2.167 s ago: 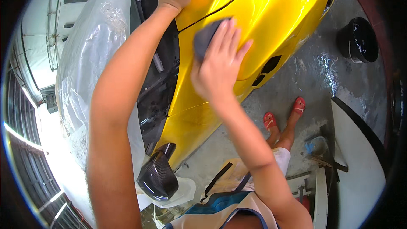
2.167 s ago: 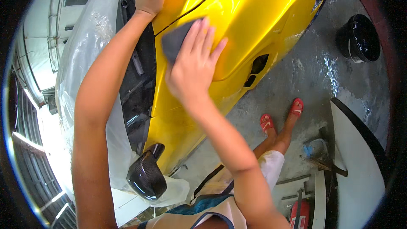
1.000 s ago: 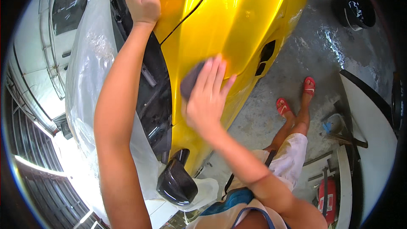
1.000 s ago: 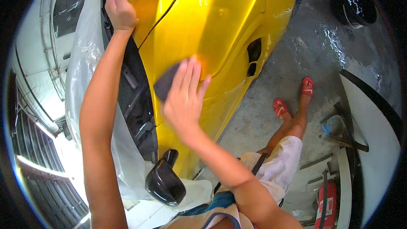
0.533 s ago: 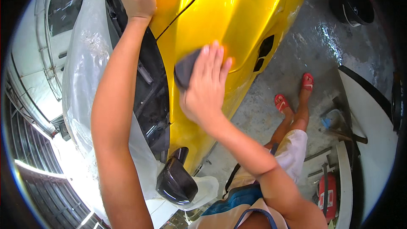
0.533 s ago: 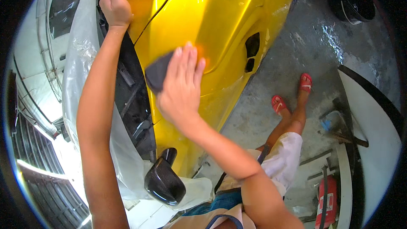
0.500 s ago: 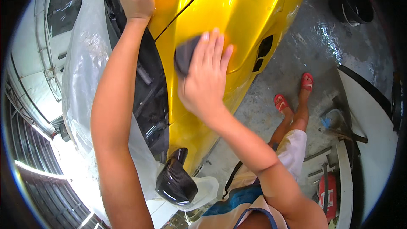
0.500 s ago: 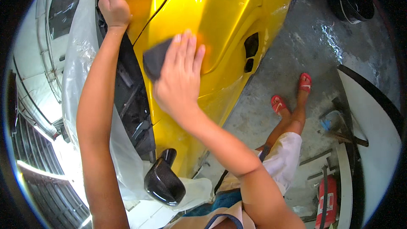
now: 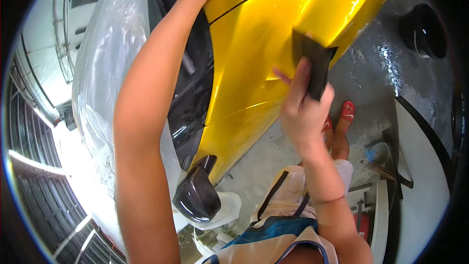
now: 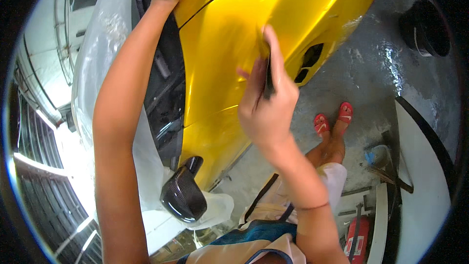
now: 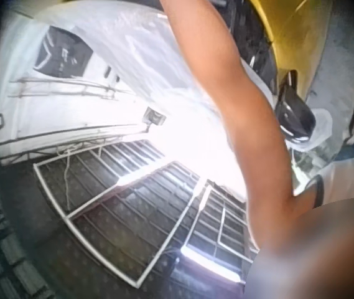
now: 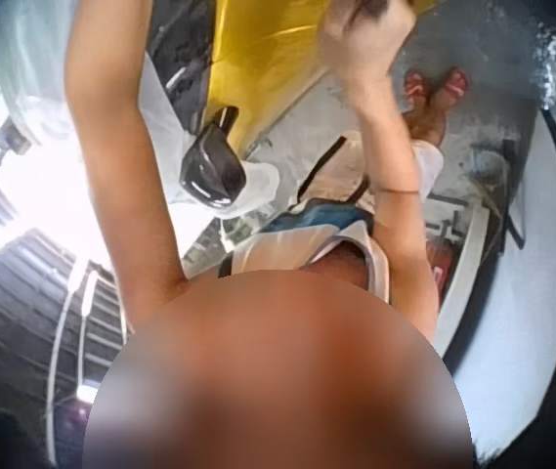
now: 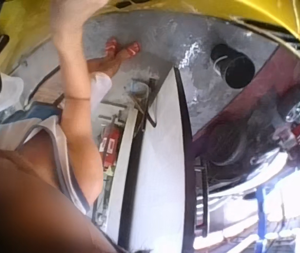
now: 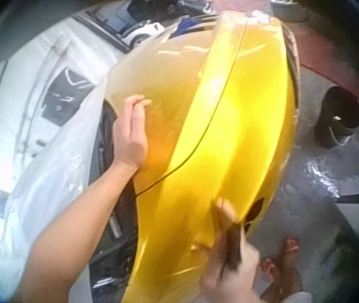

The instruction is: Sand a car body panel using a sanding block and water.

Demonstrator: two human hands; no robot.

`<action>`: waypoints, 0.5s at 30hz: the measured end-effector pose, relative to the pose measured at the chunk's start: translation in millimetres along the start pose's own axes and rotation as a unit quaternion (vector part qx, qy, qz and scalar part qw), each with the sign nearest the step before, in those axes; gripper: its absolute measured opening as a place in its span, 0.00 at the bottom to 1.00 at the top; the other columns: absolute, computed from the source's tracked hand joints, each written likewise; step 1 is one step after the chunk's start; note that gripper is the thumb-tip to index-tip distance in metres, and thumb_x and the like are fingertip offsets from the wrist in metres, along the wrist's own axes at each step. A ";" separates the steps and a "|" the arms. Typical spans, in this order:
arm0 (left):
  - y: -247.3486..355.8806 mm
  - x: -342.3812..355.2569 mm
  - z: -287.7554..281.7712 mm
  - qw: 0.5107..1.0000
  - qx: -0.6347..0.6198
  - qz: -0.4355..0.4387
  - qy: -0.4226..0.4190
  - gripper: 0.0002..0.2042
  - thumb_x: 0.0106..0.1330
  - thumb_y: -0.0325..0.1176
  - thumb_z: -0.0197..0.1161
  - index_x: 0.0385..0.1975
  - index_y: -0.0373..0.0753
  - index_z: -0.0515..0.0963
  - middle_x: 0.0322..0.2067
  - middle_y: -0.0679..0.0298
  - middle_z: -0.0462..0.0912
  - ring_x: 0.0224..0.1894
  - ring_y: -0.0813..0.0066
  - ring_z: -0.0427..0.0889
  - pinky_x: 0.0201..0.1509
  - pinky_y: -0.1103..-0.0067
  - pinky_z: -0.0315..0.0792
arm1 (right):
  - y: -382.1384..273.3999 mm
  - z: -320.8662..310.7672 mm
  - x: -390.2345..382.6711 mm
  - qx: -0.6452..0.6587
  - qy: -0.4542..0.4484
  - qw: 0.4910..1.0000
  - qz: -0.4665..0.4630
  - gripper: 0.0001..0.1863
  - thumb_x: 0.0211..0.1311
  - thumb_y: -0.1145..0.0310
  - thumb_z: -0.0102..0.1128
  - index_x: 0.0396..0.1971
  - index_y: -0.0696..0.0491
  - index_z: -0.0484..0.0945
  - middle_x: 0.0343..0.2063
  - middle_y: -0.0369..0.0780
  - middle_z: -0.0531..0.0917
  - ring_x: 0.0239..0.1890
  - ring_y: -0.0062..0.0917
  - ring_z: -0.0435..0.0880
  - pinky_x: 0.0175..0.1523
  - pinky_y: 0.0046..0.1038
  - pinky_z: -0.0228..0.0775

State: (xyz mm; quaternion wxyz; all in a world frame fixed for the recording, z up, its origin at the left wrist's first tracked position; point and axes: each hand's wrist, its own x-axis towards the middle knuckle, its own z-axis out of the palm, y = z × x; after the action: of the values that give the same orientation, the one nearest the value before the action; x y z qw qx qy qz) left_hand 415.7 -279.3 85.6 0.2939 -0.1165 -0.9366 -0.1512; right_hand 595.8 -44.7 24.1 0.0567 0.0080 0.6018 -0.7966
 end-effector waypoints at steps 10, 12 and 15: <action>-12.7 0.1 6.6 0.997 -0.062 -0.024 0.043 0.17 0.78 0.43 0.46 0.51 0.38 0.76 0.43 0.48 0.86 0.49 0.46 0.83 0.54 0.64 0.74 | 19.5 56.9 38.6 -0.312 -0.014 0.924 -0.221 0.38 0.52 0.84 0.59 0.67 0.70 0.62 0.65 0.64 0.67 0.70 0.60 0.64 0.76 0.47 0.54; -12.6 0.1 7.8 0.997 -0.050 -0.053 0.036 0.18 0.78 0.44 0.45 0.52 0.38 0.76 0.46 0.47 0.85 0.52 0.45 0.82 0.56 0.62 0.72 | 26.6 61.1 41.3 -0.268 0.023 0.936 -0.227 0.38 0.55 0.80 0.62 0.67 0.70 0.61 0.64 0.63 0.69 0.69 0.59 0.65 0.75 0.45 0.55; -20.0 10.2 17.6 0.996 -0.054 -0.040 0.061 0.20 0.77 0.47 0.43 0.54 0.39 0.76 0.50 0.45 0.83 0.56 0.43 0.79 0.60 0.61 0.69 | 36.3 73.4 44.9 -0.327 0.074 0.914 -0.228 0.40 0.57 0.73 0.68 0.69 0.67 0.62 0.65 0.59 0.71 0.71 0.57 0.63 0.76 0.43 0.55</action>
State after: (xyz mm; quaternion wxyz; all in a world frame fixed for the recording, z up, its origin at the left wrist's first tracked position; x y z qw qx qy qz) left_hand 392.3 -290.3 73.6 0.3374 -0.0853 -0.9114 -0.2197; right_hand 558.9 -128.5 5.9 -0.1714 -0.0891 0.8165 -0.5441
